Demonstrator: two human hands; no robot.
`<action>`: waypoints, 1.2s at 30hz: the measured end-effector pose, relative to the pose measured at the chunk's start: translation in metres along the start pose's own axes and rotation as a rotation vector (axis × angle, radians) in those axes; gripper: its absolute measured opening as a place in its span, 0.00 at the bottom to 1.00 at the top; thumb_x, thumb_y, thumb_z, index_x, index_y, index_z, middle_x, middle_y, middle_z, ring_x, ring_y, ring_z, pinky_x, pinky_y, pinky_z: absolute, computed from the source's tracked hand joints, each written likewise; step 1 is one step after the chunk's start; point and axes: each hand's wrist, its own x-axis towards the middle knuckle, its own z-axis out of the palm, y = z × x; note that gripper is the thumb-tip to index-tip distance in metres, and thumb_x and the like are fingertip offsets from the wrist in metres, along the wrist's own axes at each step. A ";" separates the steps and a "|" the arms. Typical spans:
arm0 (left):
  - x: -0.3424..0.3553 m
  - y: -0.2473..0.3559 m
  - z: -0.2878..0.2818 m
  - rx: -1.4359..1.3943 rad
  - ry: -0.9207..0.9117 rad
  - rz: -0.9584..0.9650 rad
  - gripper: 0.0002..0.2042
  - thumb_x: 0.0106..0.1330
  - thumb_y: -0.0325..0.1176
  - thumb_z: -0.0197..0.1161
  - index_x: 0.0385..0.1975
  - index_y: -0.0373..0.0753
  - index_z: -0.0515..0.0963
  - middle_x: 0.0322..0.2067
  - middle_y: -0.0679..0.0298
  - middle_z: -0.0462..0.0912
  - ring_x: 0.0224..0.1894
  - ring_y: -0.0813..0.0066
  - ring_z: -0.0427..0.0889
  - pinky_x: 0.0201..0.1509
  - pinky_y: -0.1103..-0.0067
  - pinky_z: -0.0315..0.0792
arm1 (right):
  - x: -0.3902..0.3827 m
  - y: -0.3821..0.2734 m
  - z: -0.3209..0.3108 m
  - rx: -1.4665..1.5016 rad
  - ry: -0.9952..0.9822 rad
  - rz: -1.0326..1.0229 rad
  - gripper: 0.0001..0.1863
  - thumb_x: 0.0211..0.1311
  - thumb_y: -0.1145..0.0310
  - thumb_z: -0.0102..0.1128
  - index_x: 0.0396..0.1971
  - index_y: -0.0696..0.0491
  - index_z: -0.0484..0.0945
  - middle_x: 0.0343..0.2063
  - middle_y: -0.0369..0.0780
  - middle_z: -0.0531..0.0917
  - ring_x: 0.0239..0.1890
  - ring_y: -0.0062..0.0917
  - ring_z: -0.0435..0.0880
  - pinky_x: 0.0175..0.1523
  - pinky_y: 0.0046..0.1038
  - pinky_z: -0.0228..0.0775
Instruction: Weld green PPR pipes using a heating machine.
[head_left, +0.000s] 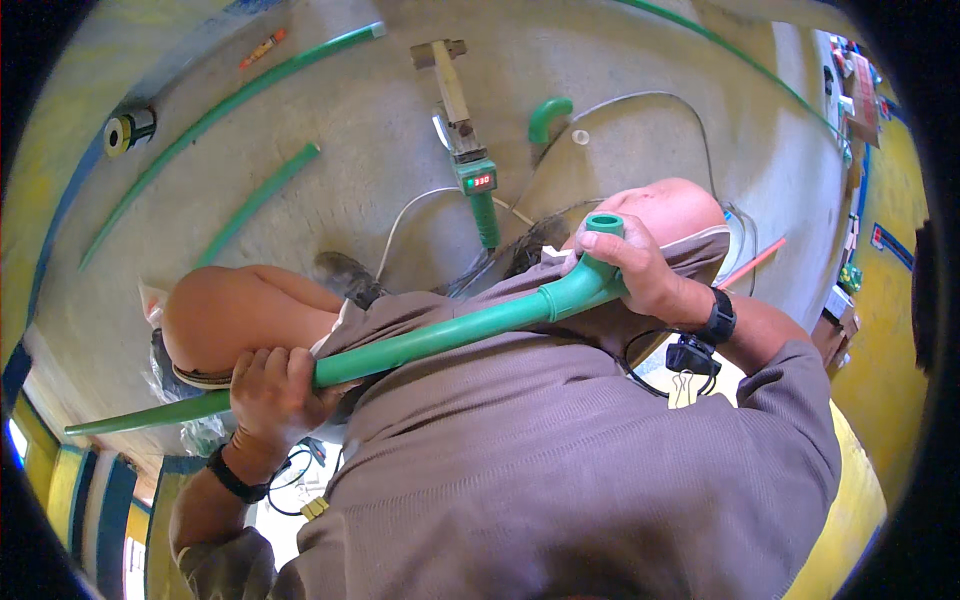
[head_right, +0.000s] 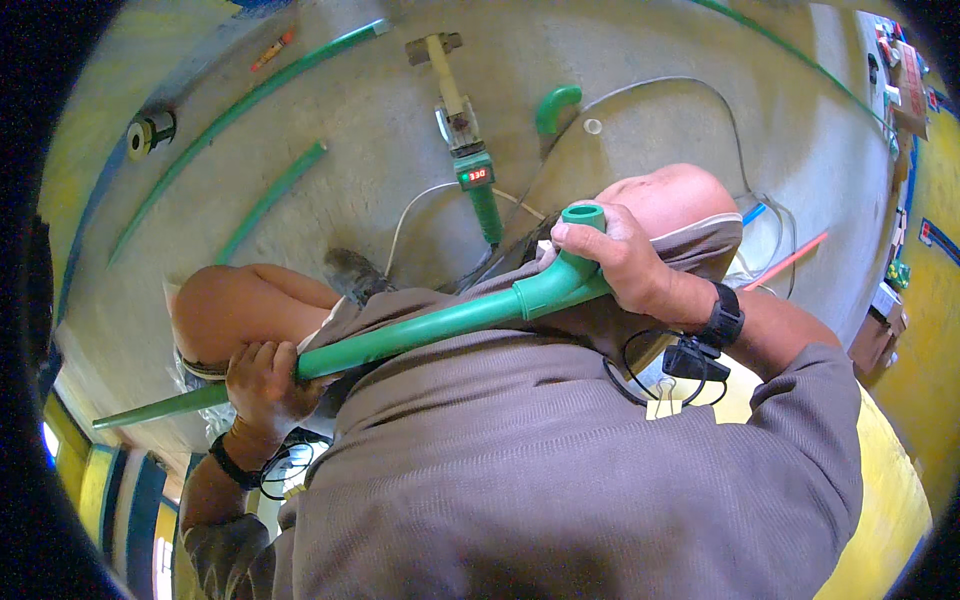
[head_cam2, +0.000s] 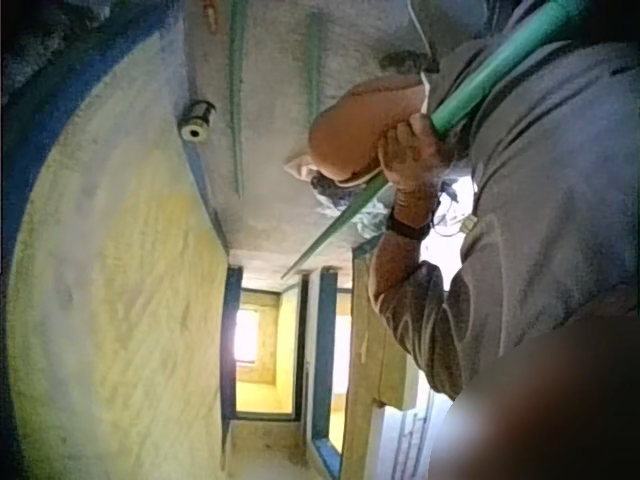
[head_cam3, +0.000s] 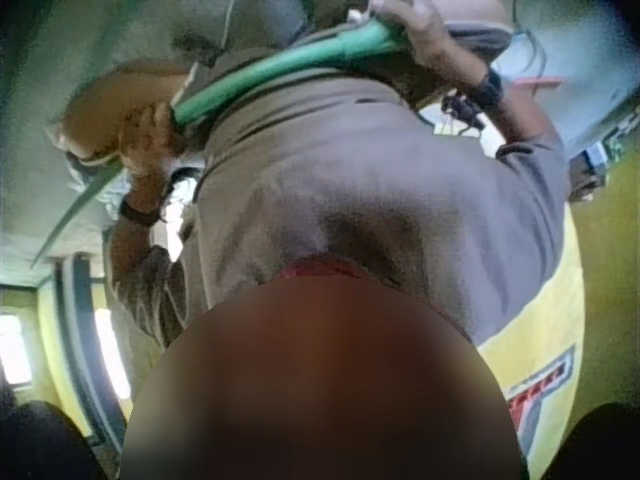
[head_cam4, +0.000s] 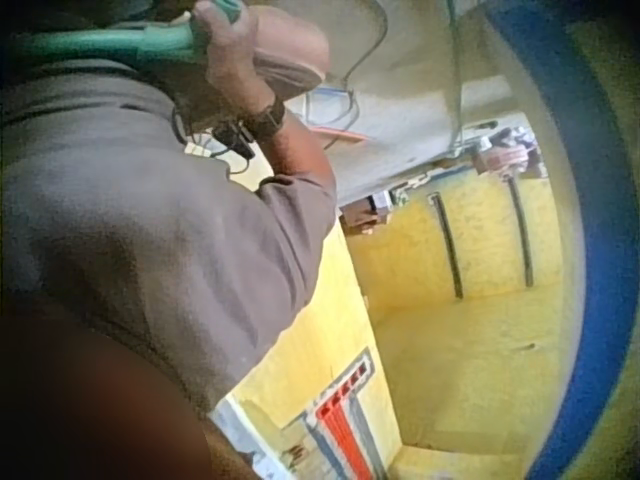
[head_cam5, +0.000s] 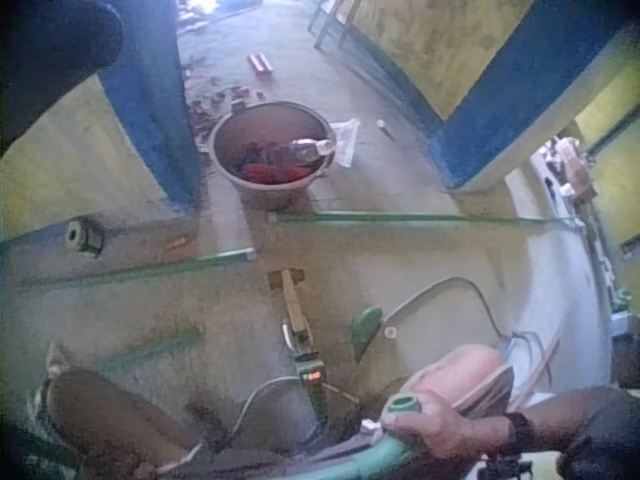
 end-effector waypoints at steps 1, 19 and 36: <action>-0.001 -0.001 0.000 0.000 0.002 0.001 0.25 0.52 0.59 0.66 0.18 0.43 0.67 0.15 0.64 0.67 0.19 0.65 0.72 0.24 0.70 0.64 | 0.000 0.000 0.000 -0.036 -0.005 -0.022 0.16 0.60 0.57 0.56 0.30 0.56 0.77 0.27 0.37 0.82 0.32 0.19 0.76 0.39 0.22 0.66; 0.014 0.016 -0.027 -0.272 -0.116 -0.128 0.18 0.55 0.47 0.67 0.36 0.39 0.77 0.27 0.58 0.77 0.29 0.55 0.78 0.31 0.65 0.70 | 0.016 -0.008 -0.023 0.800 -0.197 0.255 0.46 0.60 0.26 0.36 0.22 0.61 0.80 0.24 0.50 0.82 0.33 0.42 0.82 0.47 0.41 0.75; 0.024 0.026 -0.010 -0.093 -0.014 -0.052 0.17 0.46 0.46 0.71 0.27 0.42 0.74 0.20 0.62 0.73 0.23 0.62 0.76 0.28 0.69 0.69 | 0.027 0.006 -0.028 0.864 -0.113 0.320 0.30 0.58 0.37 0.57 0.14 0.51 0.74 0.17 0.44 0.80 0.23 0.36 0.82 0.38 0.36 0.78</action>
